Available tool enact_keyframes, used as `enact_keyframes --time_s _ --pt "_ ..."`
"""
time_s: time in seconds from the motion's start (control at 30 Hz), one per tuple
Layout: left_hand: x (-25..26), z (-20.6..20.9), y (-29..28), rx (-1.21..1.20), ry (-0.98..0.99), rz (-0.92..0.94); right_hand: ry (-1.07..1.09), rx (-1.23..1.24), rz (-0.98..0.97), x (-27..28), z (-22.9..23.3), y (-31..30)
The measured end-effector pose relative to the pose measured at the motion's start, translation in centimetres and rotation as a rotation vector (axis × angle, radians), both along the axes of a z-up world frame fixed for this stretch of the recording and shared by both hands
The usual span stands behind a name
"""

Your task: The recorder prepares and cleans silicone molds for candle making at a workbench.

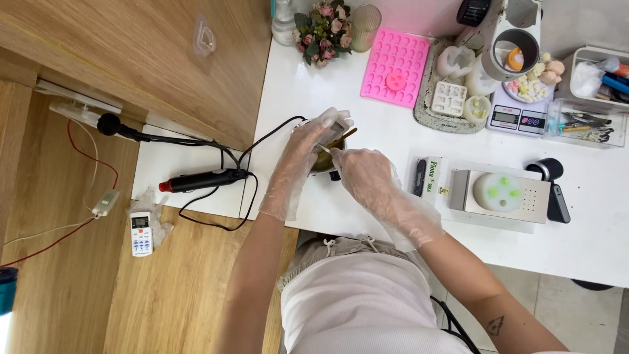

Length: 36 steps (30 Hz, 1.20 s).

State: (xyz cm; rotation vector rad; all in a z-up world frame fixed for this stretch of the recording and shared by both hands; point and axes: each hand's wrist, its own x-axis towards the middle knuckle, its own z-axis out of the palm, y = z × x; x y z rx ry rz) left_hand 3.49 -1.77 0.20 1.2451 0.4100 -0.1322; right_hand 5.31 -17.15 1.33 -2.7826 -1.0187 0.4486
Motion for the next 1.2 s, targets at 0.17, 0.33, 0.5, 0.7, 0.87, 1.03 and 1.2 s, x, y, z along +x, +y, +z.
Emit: enact_keyframes --time_s 0.17,0.33,0.5,0.7,0.87,1.03,1.2 --pt "0.0 -0.4 0.8 -0.054 -0.086 -0.040 -0.035 0.134 0.001 0.6 -0.4 -0.8" --pt "0.3 -1.8 1.4 -0.112 -0.136 -0.069 -0.127 0.146 0.045 0.9 -0.1 -1.2" --pt "1.1 -3.4 1.9 -0.034 -0.129 -0.153 -0.244 0.214 0.085 0.7 0.5 -1.8" --pt "1.0 -4.0 1.6 -0.004 -0.106 -0.137 -0.297 0.090 0.034 -0.3 -2.3 -0.9" --pt "0.5 -2.6 1.3 -0.080 -0.082 -0.086 -0.082 0.106 -0.075 -0.2 -0.7 -0.1" --pt "0.4 -2.4 0.9 -0.096 -0.112 -0.078 -0.012 0.086 -0.068 0.2 0.5 0.0" --pt "0.2 -0.9 0.2 -0.119 -0.033 -0.014 0.014 0.101 -0.065 0.1 0.6 0.1"
